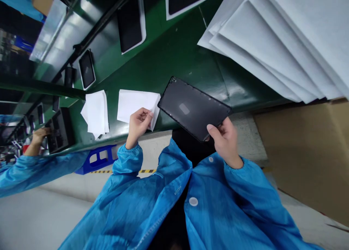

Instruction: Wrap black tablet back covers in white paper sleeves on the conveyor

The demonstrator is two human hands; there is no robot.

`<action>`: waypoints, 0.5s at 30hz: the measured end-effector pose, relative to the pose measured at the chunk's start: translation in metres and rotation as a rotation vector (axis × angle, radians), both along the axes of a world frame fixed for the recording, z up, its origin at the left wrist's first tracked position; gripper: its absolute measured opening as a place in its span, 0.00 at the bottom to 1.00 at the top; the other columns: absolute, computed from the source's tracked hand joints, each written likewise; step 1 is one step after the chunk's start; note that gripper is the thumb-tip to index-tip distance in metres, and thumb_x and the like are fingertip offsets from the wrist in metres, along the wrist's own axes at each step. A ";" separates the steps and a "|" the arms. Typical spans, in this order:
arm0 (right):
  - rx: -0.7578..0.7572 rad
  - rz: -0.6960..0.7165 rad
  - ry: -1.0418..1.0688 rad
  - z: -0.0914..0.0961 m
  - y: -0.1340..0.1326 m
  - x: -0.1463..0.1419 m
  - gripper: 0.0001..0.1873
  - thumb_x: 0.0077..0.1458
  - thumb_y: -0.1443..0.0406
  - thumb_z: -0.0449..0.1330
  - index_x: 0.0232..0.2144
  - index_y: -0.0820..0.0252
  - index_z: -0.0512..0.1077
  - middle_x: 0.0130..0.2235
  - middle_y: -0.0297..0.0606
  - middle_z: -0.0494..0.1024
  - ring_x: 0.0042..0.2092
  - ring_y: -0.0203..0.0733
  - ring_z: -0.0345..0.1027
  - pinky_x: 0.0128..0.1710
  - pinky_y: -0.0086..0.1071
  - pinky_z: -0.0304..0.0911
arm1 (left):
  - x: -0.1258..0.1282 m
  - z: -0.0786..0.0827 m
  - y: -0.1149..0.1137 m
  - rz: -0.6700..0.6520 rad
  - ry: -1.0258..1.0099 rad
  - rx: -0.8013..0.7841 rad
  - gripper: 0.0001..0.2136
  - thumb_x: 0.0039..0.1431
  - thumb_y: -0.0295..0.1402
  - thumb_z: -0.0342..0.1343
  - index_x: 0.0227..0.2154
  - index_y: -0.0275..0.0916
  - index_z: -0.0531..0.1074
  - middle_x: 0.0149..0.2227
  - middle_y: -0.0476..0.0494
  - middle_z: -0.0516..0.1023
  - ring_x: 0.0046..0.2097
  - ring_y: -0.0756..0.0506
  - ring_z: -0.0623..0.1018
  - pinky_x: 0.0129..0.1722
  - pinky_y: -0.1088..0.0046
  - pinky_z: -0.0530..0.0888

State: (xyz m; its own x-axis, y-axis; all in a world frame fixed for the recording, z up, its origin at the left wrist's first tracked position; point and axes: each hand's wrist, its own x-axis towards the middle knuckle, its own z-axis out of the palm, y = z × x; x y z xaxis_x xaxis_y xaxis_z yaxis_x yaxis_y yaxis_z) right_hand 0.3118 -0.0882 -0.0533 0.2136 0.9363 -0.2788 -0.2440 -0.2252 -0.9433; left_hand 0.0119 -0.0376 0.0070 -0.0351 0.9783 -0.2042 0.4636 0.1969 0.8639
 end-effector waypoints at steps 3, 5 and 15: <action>0.025 0.074 -0.043 0.000 -0.008 0.000 0.21 0.53 0.49 0.74 0.45 0.53 0.81 0.30 0.34 0.81 0.26 0.40 0.72 0.27 0.35 0.74 | 0.008 0.000 0.002 0.001 -0.014 0.020 0.22 0.63 0.54 0.67 0.30 0.41 0.71 0.18 0.55 0.68 0.18 0.53 0.66 0.18 0.78 0.62; 0.025 0.124 -0.035 0.001 -0.012 -0.001 0.23 0.54 0.49 0.74 0.47 0.54 0.81 0.30 0.35 0.82 0.25 0.40 0.72 0.24 0.33 0.73 | 0.012 0.001 0.003 0.013 -0.010 0.043 0.22 0.63 0.55 0.67 0.30 0.40 0.71 0.18 0.54 0.69 0.18 0.53 0.67 0.18 0.78 0.62; -0.018 0.263 0.022 0.006 -0.017 -0.005 0.25 0.56 0.52 0.73 0.52 0.53 0.79 0.33 0.35 0.85 0.30 0.44 0.78 0.26 0.34 0.76 | 0.029 0.008 -0.006 -0.029 0.023 0.085 0.22 0.65 0.54 0.65 0.30 0.39 0.74 0.22 0.52 0.71 0.21 0.54 0.69 0.21 0.79 0.64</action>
State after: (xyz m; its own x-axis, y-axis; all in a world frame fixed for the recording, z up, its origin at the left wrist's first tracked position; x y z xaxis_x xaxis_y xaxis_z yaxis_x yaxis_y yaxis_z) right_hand 0.3068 -0.1049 -0.0469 -0.0430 0.9538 -0.2974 -0.1955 -0.3000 -0.9337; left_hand 0.0409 -0.0436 0.0146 -0.0107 0.9927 -0.1203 0.4883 0.1102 0.8657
